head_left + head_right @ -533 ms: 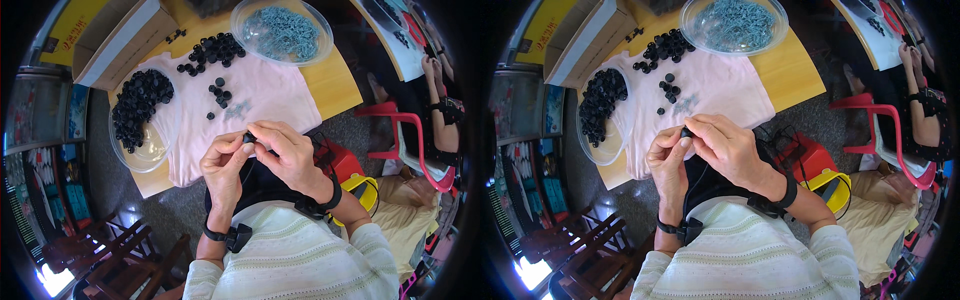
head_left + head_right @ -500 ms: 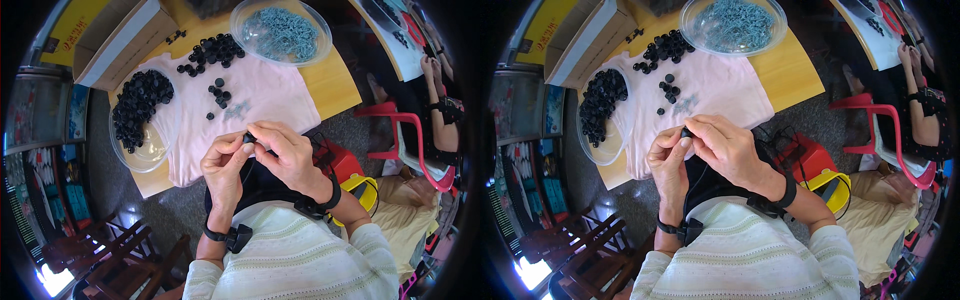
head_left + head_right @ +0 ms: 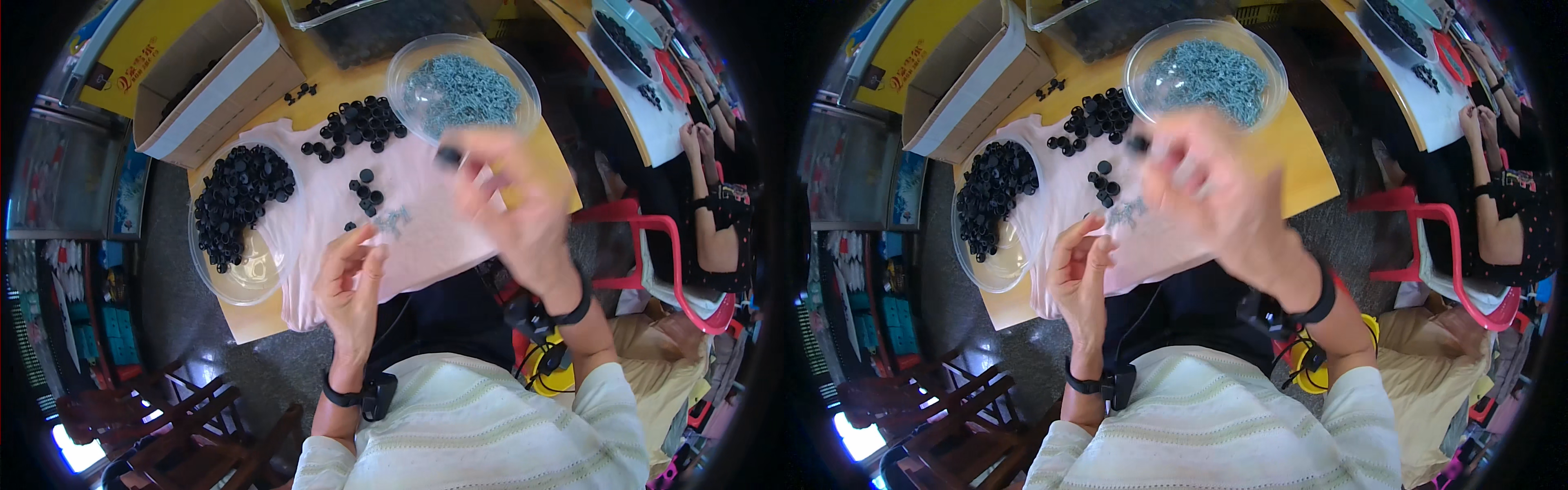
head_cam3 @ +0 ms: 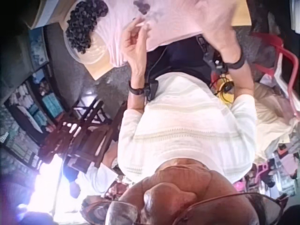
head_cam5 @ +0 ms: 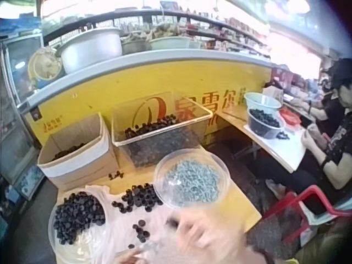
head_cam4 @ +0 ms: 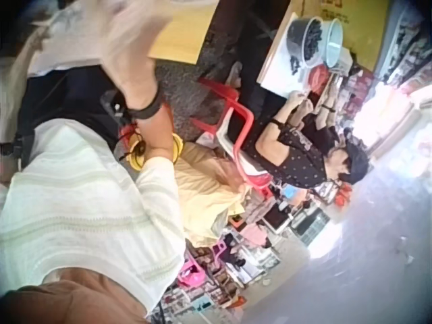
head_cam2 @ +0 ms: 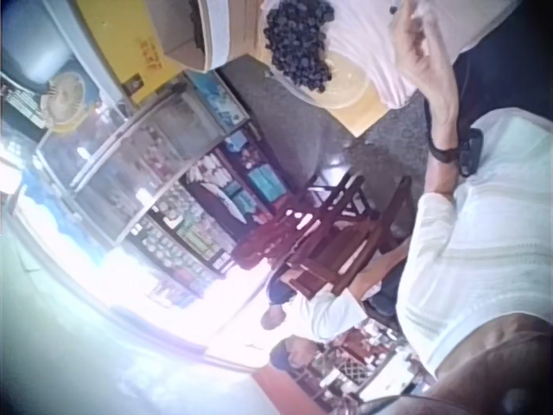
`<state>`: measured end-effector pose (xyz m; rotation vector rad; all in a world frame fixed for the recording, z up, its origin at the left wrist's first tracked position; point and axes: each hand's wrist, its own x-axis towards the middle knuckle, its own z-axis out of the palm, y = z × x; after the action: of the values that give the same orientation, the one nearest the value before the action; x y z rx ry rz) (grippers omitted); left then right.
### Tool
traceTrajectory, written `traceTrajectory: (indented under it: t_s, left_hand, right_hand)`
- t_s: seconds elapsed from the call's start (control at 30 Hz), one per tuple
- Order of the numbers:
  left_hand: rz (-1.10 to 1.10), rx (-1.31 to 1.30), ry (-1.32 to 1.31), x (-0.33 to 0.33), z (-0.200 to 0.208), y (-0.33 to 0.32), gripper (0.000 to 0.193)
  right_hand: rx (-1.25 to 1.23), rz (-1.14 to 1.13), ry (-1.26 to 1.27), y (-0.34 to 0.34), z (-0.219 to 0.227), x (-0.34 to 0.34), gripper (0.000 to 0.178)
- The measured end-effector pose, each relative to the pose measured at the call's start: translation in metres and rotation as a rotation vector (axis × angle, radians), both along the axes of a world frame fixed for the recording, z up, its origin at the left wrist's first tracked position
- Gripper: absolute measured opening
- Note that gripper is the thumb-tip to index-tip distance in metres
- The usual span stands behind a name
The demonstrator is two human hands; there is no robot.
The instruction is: Assembling small plastic parts with thin wires by hand at a workbench.
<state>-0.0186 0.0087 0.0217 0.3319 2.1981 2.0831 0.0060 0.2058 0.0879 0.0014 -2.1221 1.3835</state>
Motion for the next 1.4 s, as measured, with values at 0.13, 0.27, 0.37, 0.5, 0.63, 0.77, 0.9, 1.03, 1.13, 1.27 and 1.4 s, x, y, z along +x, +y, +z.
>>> traceTrajectory:
  t_s: [0.13,0.27,0.37,0.5,0.63,0.77,0.9,1.03,1.13,1.27,1.4]
  left_hand:
    - [0.095,-0.569,0.269,-0.016,0.002,-0.018,0.023]
    - [0.062,-0.648,0.338,-0.023,0.007,-0.006,0.023]
    - [0.075,-0.564,0.270,-0.028,0.000,-0.004,0.021]
    - [0.133,-0.626,0.296,-0.031,-0.014,-0.018,0.018]
    - [0.058,-0.495,0.265,-0.029,-0.001,0.000,0.016]
    - [0.099,-0.310,0.174,-0.014,0.001,-0.019,0.018]
    - [-0.046,0.245,-0.400,0.002,0.014,-0.017,0.014]
    - [-0.174,0.496,-0.691,0.015,0.011,-0.015,0.013]
    - [-0.212,0.546,-0.748,0.022,0.008,-0.011,0.015]
    - [-0.223,0.587,-0.816,0.026,0.011,-0.004,0.014]
    - [-0.255,0.528,-0.777,0.021,0.009,-0.004,0.016]
  right_hand:
    - [0.202,-0.370,0.103,0.040,0.049,-0.076,0.022]
    - [0.310,-0.427,0.104,0.069,0.071,-0.137,0.024]
    - [0.605,-0.497,0.073,0.098,0.043,-0.189,0.026]
    - [1.035,-0.528,0.030,0.083,0.017,-0.215,0.029]
    - [0.830,-0.346,0.220,0.069,0.062,-0.131,0.027]
    - [0.284,0.146,-0.152,-0.002,0.008,-0.060,0.024]
    - [0.132,0.280,-0.229,-0.035,-0.025,0.005,0.023]
    - [-0.116,0.231,-0.211,-0.054,-0.041,0.034,0.026]
    - [-0.122,0.137,-0.116,-0.059,-0.052,0.044,0.027]
    - [-0.006,0.084,-0.048,-0.054,-0.055,0.050,0.027]
    - [0.046,0.076,0.013,-0.049,-0.059,0.048,0.025]
